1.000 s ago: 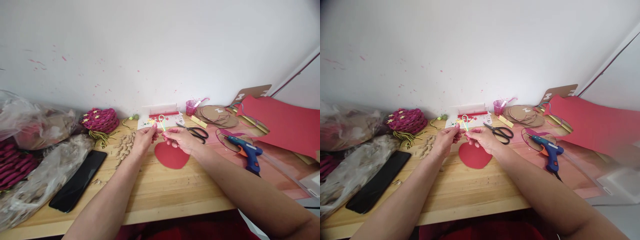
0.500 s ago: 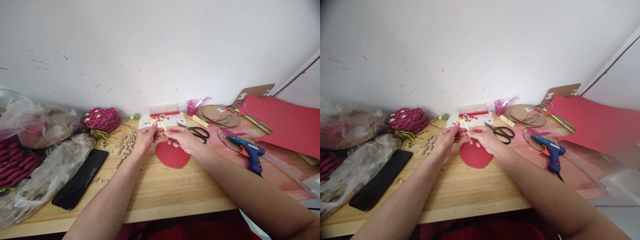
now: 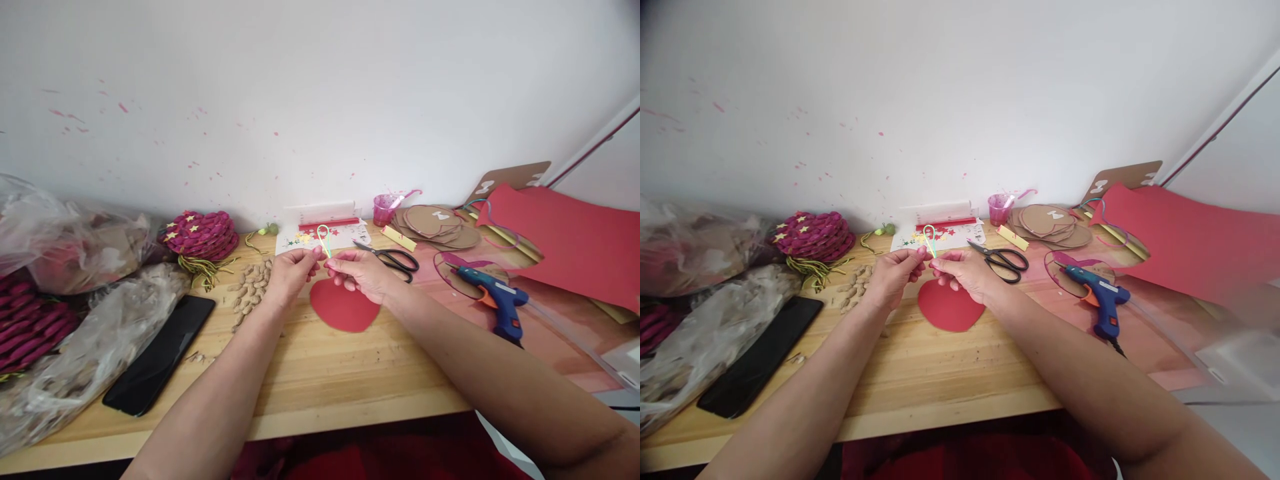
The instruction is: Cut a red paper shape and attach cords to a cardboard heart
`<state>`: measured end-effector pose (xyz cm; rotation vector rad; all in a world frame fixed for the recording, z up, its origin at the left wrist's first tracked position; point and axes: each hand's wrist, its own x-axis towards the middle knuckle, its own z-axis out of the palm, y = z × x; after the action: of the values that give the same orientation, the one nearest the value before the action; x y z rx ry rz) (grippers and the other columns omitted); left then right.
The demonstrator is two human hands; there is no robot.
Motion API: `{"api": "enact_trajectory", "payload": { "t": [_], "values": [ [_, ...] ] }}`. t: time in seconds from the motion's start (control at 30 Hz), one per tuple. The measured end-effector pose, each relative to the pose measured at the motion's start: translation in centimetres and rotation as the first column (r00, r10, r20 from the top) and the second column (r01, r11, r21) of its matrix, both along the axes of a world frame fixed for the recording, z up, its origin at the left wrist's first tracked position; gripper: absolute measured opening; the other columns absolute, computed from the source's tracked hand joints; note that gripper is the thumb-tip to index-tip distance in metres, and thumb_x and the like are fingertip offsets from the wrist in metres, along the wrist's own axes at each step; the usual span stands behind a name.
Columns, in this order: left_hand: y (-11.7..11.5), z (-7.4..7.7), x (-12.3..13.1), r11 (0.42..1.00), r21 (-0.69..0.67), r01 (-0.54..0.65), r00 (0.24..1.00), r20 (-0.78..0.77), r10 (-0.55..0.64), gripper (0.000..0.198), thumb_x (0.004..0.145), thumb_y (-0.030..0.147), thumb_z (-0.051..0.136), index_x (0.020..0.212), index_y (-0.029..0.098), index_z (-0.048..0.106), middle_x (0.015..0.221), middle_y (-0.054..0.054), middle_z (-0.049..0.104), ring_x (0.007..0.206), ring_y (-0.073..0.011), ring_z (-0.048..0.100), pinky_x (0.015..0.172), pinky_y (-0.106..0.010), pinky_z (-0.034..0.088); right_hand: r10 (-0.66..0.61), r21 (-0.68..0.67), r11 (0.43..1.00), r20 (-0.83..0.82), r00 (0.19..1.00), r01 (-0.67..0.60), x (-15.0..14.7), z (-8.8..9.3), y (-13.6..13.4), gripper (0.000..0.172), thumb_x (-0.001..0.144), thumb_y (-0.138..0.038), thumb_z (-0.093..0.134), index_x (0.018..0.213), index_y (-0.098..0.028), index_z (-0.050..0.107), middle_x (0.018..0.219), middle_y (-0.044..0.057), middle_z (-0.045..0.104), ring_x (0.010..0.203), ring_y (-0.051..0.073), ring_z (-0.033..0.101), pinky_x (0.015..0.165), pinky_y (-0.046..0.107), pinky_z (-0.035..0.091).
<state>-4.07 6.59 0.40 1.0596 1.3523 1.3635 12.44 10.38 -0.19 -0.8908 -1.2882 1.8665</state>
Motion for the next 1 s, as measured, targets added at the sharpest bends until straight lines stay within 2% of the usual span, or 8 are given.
{"api": "enact_trajectory", "payload": {
  "t": [0.17, 0.37, 0.6, 0.8, 1.0],
  "values": [
    [0.26, -0.52, -0.23, 1.000, 0.003, 0.001, 0.999, 0.044, -0.001, 0.054, 0.066, 0.067, 0.078, 0.074, 0.013, 0.077, 0.059, -0.002, 0.060, 0.053, -0.0091, 0.049, 0.050, -0.023, 0.035, 0.001, 0.009, 1.000, 0.013, 1.000, -0.002, -0.04, 0.26, -0.21, 0.029, 0.065, -0.038, 0.086, 0.070, -0.015, 0.070, 0.068, 0.002, 0.065, 0.052, 0.009, 0.056, 0.037, 0.019, 0.027],
    [0.10, -0.35, -0.02, 0.999, 0.014, 0.030, 0.998, 0.060, -0.031, 0.044, 0.062, 0.051, 0.085, 0.083, 0.013, 0.078, 0.066, -0.004, 0.068, 0.054, -0.0088, 0.049, 0.052, -0.023, 0.038, -0.001, 0.004, 1.000, 0.004, 1.000, 0.001, -0.13, 0.13, -0.17, 0.030, 0.064, -0.039, 0.087, 0.069, -0.015, 0.070, 0.067, 0.002, 0.064, 0.051, 0.008, 0.055, 0.037, 0.020, 0.026],
    [0.18, -0.19, -0.18, 1.000, 0.007, -0.020, 0.999, 0.043, 0.020, 0.050, 0.065, 0.064, 0.081, 0.072, 0.014, 0.077, 0.058, -0.001, 0.059, 0.051, -0.0081, 0.046, 0.048, -0.023, 0.032, -0.005, 0.003, 1.000, 0.011, 1.000, 0.005, -0.09, 0.24, -0.22, 0.026, 0.066, -0.036, 0.085, 0.069, -0.015, 0.069, 0.068, 0.002, 0.065, 0.051, 0.008, 0.056, 0.037, 0.020, 0.026],
    [0.49, -0.61, -0.59, 0.992, 0.052, -0.114, 0.993, -0.023, 0.115, 0.055, 0.074, 0.067, 0.072, 0.051, 0.018, 0.065, 0.044, 0.002, 0.043, 0.044, -0.0081, 0.033, 0.046, -0.026, 0.026, -0.009, -0.005, 1.000, 0.014, 1.000, 0.009, -0.07, 0.23, -0.22, 0.028, 0.065, -0.037, 0.086, 0.069, -0.015, 0.069, 0.069, 0.002, 0.066, 0.051, 0.008, 0.055, 0.037, 0.019, 0.026],
    [0.58, -0.72, -0.47, 0.995, 0.065, -0.074, 0.997, 0.018, 0.073, 0.054, 0.074, 0.068, 0.072, 0.062, 0.016, 0.070, 0.051, 0.001, 0.048, 0.047, -0.0082, 0.037, 0.047, -0.026, 0.027, -0.002, -0.001, 1.000, 0.000, 1.000, 0.002, -0.11, 0.08, -0.13, 0.028, 0.065, -0.037, 0.087, 0.069, -0.015, 0.069, 0.068, 0.002, 0.066, 0.051, 0.008, 0.056, 0.037, 0.019, 0.027]
  ]
}}
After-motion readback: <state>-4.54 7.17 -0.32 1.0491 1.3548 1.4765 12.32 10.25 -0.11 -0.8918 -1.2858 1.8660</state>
